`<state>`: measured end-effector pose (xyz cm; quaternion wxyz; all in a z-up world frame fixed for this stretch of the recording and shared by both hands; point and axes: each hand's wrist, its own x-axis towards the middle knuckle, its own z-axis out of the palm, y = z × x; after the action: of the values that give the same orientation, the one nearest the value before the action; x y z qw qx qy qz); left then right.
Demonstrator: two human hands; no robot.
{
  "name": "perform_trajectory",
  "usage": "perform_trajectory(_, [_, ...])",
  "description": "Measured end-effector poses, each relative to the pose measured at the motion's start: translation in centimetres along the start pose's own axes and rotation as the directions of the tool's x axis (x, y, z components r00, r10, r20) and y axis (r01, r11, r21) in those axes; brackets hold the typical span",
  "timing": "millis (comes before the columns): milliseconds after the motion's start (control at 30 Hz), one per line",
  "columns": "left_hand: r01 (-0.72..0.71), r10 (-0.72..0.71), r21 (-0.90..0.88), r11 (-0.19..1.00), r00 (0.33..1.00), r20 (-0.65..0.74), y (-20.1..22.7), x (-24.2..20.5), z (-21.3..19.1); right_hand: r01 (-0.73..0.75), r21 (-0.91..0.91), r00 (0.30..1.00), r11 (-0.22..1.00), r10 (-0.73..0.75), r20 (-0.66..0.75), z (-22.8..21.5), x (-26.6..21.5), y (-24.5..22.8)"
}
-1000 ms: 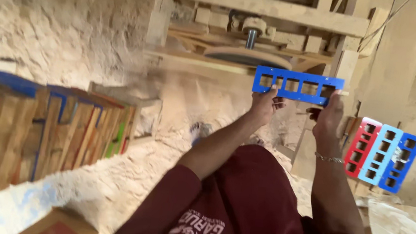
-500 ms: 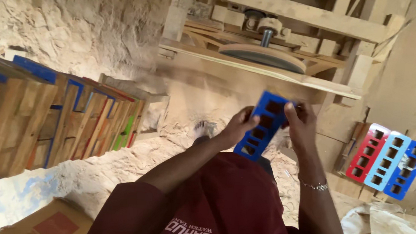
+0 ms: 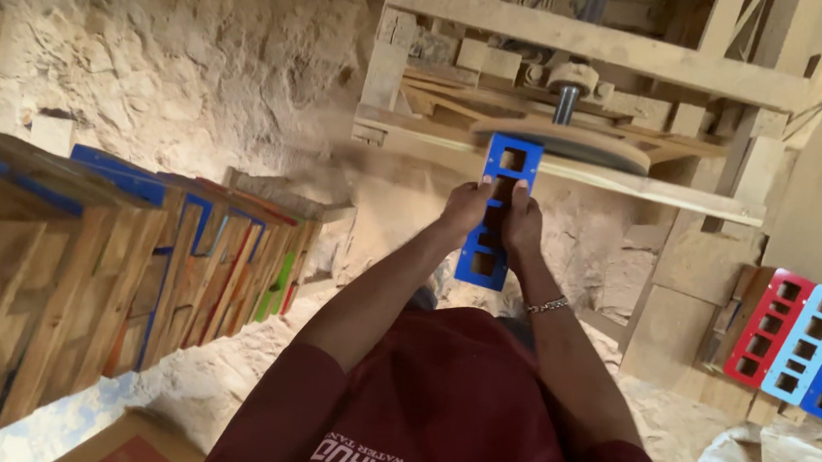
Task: The person repeatedly smooths the edges of several colorful plastic frames on a rotating grinding wheel. They handle each frame one at a time, rotating it to grind different sides, then place the finished frames on a wooden surface nearby.
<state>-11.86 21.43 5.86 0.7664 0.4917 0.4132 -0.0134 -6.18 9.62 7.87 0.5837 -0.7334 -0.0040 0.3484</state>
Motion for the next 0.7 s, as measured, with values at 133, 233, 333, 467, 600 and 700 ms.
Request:
perform_trajectory(133, [-0.024, 0.029, 0.136, 0.99, 0.999, -0.035, -1.6, 0.2, 1.4, 0.041, -0.089, 0.993, 0.995, -0.051, -0.108, -0.8, -0.7, 0.4])
perform_trajectory(233, [0.012, 0.002, 0.17, 0.985, 0.997, -0.079, -1.3, 0.8, 4.2, 0.037, -0.115, 0.998, 0.993, -0.044, -0.055, -3.2, -0.2, -0.5])
perform_trajectory(333, [0.01, 0.005, 0.175, 0.984, 0.996, -0.084, -1.5, 0.6, 8.5, 0.026, -0.067, 0.998, 0.997, -0.03, -0.06, -7.3, -0.4, -1.0])
perform_trajectory(467, [0.041, -0.019, 0.238, 0.97, 0.995, -0.093, -2.8, -0.5, 13.1, -0.098, -0.01, 0.988, 0.995, 0.096, -0.122, -11.6, -1.8, -0.7])
perform_trajectory(600, [0.063, -0.043, 0.23, 0.971, 0.995, -0.09, -3.0, 0.3, 16.1, -0.04, 0.023, 0.992, 0.999, 0.042, -0.115, -14.1, -1.1, -1.4])
perform_trajectory(700, [0.02, -0.01, 0.243, 0.97, 0.999, -0.044, -3.9, 1.0, 18.7, -0.088, 0.101, 0.99, 0.991, 0.098, -0.1, -16.6, -1.2, -1.2])
